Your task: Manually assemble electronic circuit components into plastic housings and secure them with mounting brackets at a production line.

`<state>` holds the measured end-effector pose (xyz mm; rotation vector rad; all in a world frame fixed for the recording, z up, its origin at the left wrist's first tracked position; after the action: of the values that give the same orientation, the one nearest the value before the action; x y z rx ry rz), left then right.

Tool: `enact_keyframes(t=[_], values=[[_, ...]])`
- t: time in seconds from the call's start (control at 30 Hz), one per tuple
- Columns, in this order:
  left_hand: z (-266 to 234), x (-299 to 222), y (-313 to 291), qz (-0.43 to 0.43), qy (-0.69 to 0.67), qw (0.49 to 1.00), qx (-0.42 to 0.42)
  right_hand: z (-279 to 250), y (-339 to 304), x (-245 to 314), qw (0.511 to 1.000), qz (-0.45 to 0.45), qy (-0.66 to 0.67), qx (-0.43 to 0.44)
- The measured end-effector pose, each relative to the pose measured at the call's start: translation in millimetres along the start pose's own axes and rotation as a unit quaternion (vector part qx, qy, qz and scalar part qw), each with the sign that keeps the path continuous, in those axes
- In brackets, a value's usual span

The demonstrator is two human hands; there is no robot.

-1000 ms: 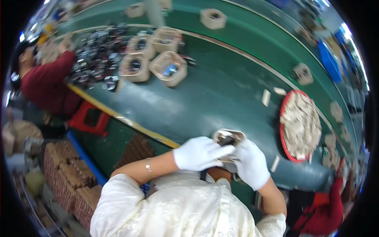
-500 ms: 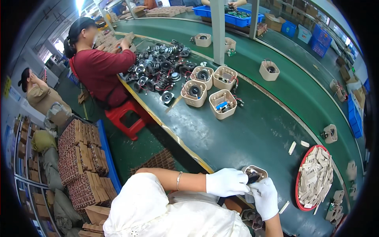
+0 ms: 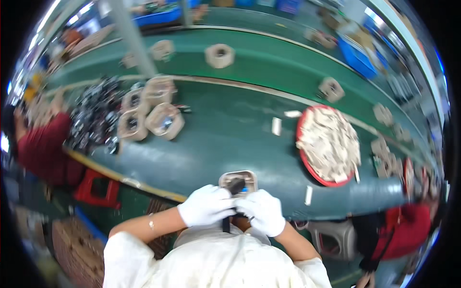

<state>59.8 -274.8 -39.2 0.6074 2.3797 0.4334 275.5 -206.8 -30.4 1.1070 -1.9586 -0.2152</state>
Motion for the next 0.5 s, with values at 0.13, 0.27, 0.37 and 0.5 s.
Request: enact_keyframes(t=[0.13, 0.27, 0.37, 0.5], values=[[6.7, -5.7, 10.6, -0.001, 0.025, 0.999, -0.036, -51.1, -5.9, 6.4, 0.988, 0.031, 0.036, -0.149], [13.0, -5.9, 18.0, 0.025, 0.017, 0.999, -0.043, -44.8, -7.2, -2.9, 0.993, 0.088, -0.033, -0.073], [15.7, 1.7, 13.2, 0.028, 0.0, 0.998, -0.05, -17.8, -3.5, -4.2, 0.996, 0.021, -0.078, 0.023], [8.0, 2.8, 8.2, -0.004, -0.025, 0.998, -0.058, -9.5, 9.5, -0.2, 0.998, -0.033, -0.015, -0.045]])
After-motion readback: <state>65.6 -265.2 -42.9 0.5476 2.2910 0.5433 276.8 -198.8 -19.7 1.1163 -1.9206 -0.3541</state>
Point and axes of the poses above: each hand's wrist, its own y-axis towards the middle knuckle, its own z-axis out of the palm, x = y × z, the point moved 1 cm from there along y, towards the middle knuckle, and after that the axes turned 15 degrees about -x, right-handed, at the moved point
